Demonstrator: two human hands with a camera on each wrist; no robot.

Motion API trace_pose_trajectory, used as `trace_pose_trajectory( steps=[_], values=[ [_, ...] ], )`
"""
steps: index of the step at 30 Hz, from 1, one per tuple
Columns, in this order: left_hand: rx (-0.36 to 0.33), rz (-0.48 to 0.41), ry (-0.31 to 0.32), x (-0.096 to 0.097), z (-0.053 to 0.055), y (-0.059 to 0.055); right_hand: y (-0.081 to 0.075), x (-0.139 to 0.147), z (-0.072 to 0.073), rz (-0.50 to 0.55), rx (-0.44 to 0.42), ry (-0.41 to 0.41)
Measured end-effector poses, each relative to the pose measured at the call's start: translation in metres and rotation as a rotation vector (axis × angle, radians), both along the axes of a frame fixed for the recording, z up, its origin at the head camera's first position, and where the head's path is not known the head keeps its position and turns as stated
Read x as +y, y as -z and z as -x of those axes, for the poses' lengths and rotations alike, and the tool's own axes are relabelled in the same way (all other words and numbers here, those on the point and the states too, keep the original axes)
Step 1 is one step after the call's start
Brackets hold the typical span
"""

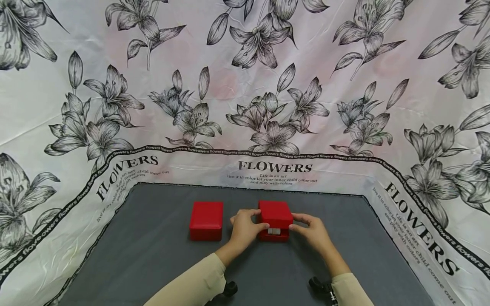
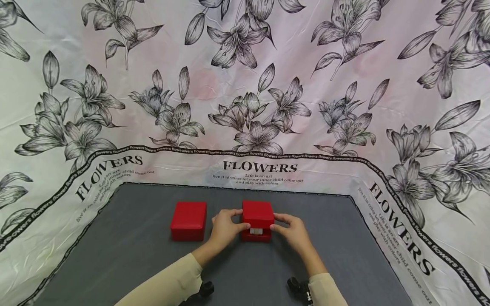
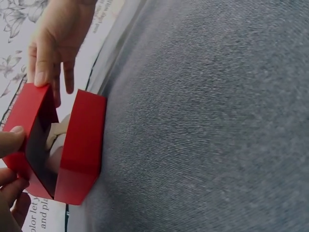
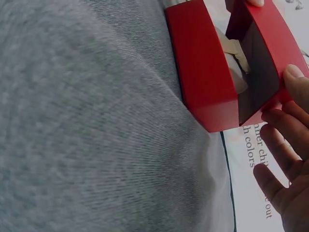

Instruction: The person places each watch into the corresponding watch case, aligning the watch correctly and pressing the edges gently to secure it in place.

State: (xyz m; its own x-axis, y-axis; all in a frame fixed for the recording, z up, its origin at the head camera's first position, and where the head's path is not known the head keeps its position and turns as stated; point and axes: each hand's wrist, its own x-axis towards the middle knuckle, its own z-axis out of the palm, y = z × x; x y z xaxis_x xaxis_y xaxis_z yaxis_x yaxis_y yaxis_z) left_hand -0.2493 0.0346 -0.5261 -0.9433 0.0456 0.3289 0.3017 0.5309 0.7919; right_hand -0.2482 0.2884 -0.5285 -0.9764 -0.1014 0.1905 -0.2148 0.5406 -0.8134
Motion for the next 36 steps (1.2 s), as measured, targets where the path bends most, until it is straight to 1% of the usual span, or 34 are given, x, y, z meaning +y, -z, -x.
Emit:
trace_pose_trajectory(
  steps=[2, 6, 12, 16, 19, 29, 36],
  values=[
    [-0.005, 0.005, -0.005, 0.000, -0.001, 0.001, 0.001, 0.000, -0.001, 0.007, -0.001, 0.005],
    [-0.011, 0.021, -0.008, -0.001, -0.002, 0.003, 0.003, 0.000, -0.002, -0.011, 0.012, 0.007],
    [-0.006, 0.053, 0.005, -0.001, -0.005, 0.005, 0.004, 0.001, -0.002, -0.040, 0.006, 0.003],
    [-0.019, 0.044, 0.008, -0.001, -0.007, 0.007, 0.005, 0.002, -0.005, -0.049, -0.023, 0.005],
    [-0.016, 0.041, 0.012, -0.001, -0.010, 0.008, 0.006, 0.002, -0.007, -0.057, -0.037, 0.008],
    [0.005, 0.061, 0.009, -0.001, -0.013, 0.011, 0.010, 0.002, -0.009, -0.084, -0.012, 0.005],
    [-0.006, 0.061, 0.004, -0.001, -0.015, 0.011, 0.009, 0.001, -0.009, -0.087, -0.021, 0.005]
  ],
)
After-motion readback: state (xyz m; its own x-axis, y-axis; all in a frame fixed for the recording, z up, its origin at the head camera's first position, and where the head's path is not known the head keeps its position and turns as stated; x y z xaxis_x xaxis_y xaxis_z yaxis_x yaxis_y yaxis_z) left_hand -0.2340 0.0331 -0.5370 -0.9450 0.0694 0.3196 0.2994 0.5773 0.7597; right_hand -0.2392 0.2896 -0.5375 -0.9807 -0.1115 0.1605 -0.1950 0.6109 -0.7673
